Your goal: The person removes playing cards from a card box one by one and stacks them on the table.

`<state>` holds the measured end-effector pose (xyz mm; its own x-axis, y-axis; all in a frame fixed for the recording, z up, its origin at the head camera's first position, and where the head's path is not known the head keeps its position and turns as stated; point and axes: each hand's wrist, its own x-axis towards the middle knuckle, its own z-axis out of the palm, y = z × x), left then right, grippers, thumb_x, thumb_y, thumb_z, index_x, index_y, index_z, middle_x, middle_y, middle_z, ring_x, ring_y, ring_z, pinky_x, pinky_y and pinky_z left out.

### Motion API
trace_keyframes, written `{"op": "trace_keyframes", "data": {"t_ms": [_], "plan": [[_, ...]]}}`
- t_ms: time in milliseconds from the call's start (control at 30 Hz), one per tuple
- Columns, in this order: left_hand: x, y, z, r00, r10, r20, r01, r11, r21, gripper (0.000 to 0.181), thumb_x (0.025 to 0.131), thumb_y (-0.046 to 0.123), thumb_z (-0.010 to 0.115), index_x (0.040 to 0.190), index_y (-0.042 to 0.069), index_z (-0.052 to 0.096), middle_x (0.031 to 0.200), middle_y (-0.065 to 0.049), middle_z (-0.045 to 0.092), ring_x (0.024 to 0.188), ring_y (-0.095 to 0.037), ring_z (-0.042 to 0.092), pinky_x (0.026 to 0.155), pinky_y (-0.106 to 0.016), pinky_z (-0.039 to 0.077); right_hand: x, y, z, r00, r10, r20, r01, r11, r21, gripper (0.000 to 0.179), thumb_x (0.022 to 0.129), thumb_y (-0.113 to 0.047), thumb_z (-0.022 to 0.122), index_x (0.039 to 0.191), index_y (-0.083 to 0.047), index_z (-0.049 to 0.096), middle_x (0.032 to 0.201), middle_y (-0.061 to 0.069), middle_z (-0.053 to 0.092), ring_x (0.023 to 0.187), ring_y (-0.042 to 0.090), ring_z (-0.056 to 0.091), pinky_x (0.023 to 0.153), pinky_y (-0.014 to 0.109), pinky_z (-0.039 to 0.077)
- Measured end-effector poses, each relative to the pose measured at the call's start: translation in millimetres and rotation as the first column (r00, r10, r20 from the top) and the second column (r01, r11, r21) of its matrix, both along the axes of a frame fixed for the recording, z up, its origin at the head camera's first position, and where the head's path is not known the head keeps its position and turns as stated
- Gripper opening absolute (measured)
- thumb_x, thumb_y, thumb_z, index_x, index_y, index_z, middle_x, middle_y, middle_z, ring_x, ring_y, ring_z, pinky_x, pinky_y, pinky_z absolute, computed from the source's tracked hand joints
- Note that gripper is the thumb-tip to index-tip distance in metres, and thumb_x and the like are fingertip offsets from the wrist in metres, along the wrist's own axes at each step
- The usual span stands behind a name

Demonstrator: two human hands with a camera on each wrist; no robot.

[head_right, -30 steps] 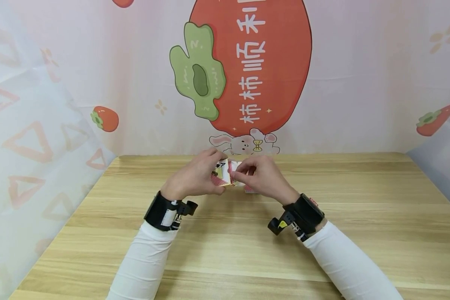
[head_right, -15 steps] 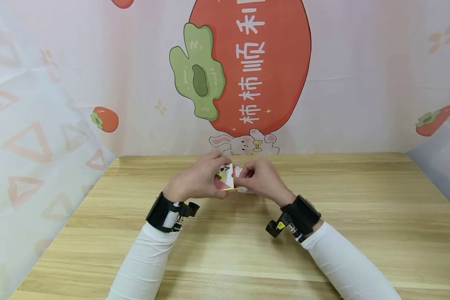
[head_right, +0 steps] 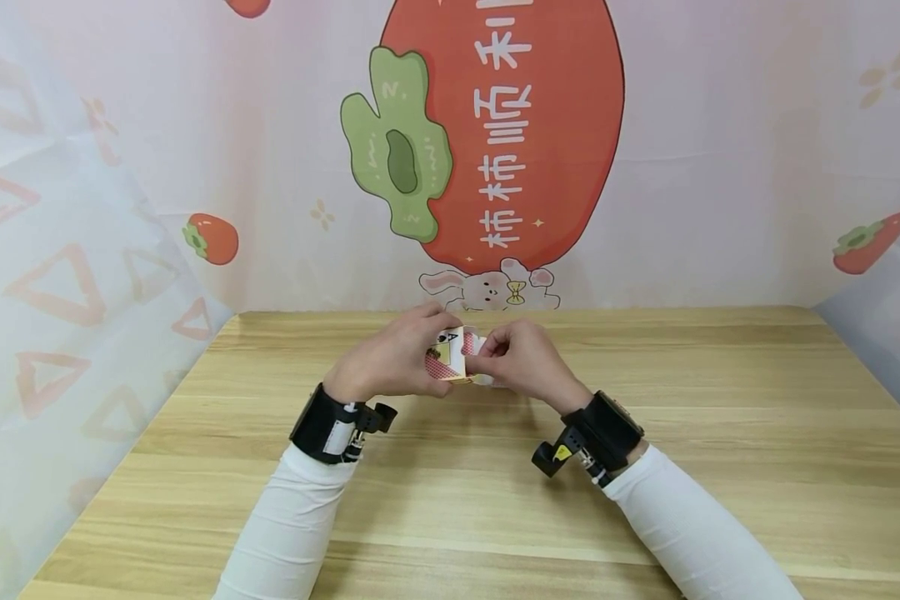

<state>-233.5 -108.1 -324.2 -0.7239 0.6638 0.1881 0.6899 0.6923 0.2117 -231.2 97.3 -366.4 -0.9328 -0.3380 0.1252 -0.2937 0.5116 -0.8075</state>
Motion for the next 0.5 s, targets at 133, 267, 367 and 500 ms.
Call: {"op": "trace_keyframes", "data": {"t_ms": [133, 267, 367, 500], "plan": [[0.3, -1.9, 0.4, 1.000, 0.013, 0.009, -0.013, 1.000, -0.006, 0.062, 0.061, 0.035, 0.076, 0.115, 0.015, 0.054, 0.102, 0.003, 0.048, 0.089, -0.008, 0.042, 0.072, -0.018, 0.037, -1.1, 0.2, 1.3, 1.000, 0.003, 0.025, -0.003, 1.000, 0.005, 0.025, 0.075, -0.041, 0.071, 0.074, -0.016, 0.067, 0.071, 0.005, 0.061, 0.062, 0.021, 0.057, 0.056, 0.033, 0.047], [0.3, -3.5, 0.8, 1.000, 0.023, 0.018, -0.023, 1.000, -0.004, 0.062, 0.060, 0.033, 0.076, 0.115, 0.015, 0.054, 0.103, 0.004, 0.048, 0.089, -0.008, 0.042, 0.073, -0.019, 0.037, -3.4, 1.4, 0.5, 0.998, 0.022, 0.061, -0.021, 1.000, -0.010, 0.030, 0.075, -0.046, 0.070, 0.077, -0.016, 0.069, 0.074, 0.010, 0.061, 0.065, 0.022, 0.054, 0.055, 0.031, 0.043], [0.1, -4.4, 0.9, 0.999, 0.027, 0.017, -0.027, 1.000, -0.006, 0.061, 0.060, 0.032, 0.076, 0.114, 0.016, 0.054, 0.103, 0.005, 0.048, 0.089, -0.007, 0.043, 0.073, -0.019, 0.037, -5.1, 3.2, -1.1, 0.995, 0.041, 0.095, -0.037, 0.999, -0.040, 0.033, 0.076, -0.047, 0.068, 0.078, -0.014, 0.069, 0.074, 0.015, 0.059, 0.067, 0.022, 0.051, 0.055, 0.030, 0.041], [-0.5, -5.3, 1.4, 0.999, 0.039, 0.011, -0.039, 0.999, -0.021, 0.062, 0.060, 0.032, 0.076, 0.116, 0.015, 0.054, 0.102, 0.006, 0.046, 0.088, -0.008, 0.043, 0.074, -0.019, 0.037, -5.4, 4.6, -1.3, 0.988, 0.067, 0.139, -0.056, 0.995, -0.085, 0.035, 0.079, -0.045, 0.066, 0.078, -0.010, 0.067, 0.072, 0.014, 0.054, 0.067, 0.022, 0.047, 0.056, 0.030, 0.039]]}}
